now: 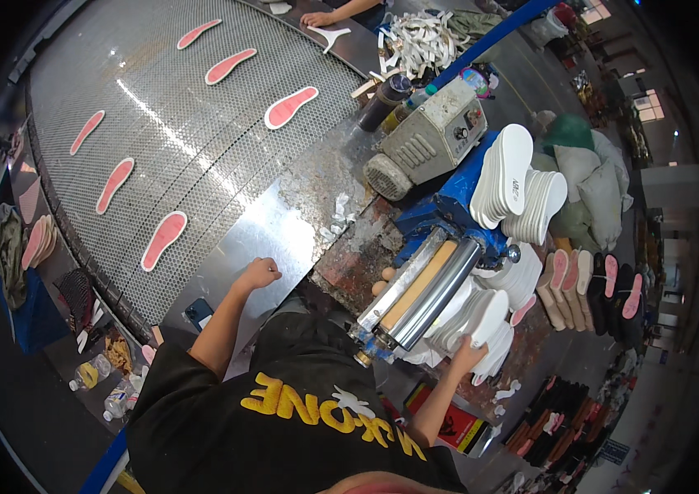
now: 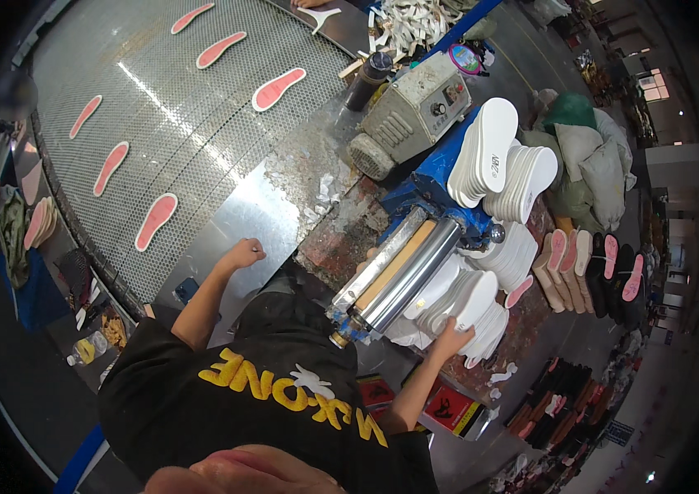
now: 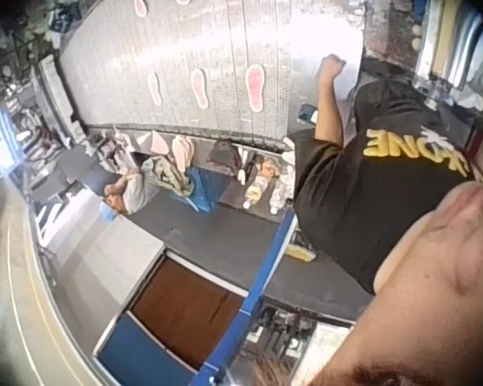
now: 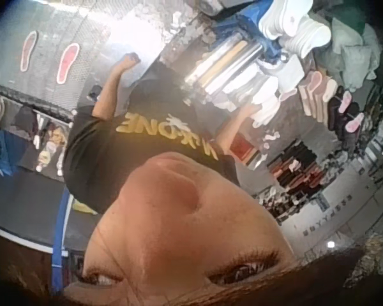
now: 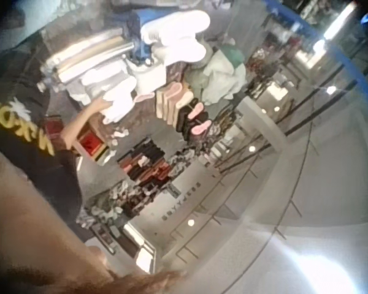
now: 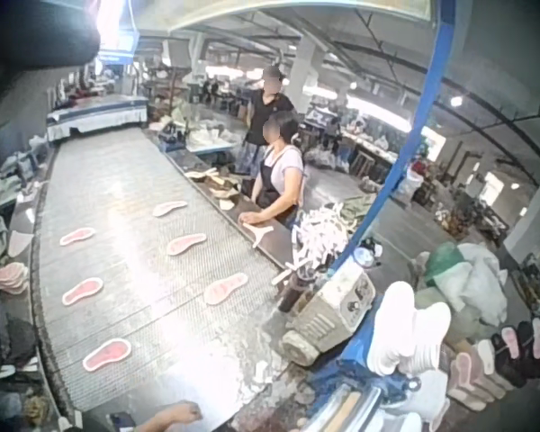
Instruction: Applying glue and stacking shoe insole components using a roller machine.
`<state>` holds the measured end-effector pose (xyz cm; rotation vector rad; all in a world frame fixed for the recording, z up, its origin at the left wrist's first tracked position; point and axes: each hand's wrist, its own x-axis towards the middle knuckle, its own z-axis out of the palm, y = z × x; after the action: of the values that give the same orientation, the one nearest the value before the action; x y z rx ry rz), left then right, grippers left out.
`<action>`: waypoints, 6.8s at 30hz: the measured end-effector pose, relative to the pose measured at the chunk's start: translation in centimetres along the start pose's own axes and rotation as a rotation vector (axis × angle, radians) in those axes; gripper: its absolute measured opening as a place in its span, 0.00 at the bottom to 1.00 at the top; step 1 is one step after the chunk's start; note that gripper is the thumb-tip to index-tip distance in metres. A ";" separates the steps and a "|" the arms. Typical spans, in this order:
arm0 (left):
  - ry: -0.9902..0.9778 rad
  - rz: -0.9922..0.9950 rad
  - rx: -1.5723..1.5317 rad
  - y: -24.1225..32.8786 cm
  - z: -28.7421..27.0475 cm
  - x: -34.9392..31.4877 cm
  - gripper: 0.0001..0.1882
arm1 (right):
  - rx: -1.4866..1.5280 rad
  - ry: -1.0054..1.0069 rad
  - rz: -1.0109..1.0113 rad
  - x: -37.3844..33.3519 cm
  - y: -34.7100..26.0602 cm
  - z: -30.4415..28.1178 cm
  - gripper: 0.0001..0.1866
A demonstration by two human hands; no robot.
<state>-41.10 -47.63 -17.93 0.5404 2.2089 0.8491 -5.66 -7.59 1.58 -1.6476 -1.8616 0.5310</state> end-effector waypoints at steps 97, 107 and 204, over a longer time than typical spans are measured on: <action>1.861 0.402 -2.195 -4.5 1.2 -41.1 0.19 | 1.051 -1.507 -0.731 -16.9 -28.0 -6.4 0.21; 1.869 0.290 -1.610 1.1 -1.4 -38.6 0.16 | 1.028 -1.456 -0.617 -16.4 -26.5 -6.6 0.22; -0.444 0.321 -0.580 18.2 -12.1 3.9 0.24 | -0.134 -0.184 -0.624 -8.2 -17.8 -12.0 0.21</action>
<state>-50.22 -37.63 -0.33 0.7151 1.4059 1.3272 -10.53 -19.48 20.64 -1.0217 -2.4427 0.2969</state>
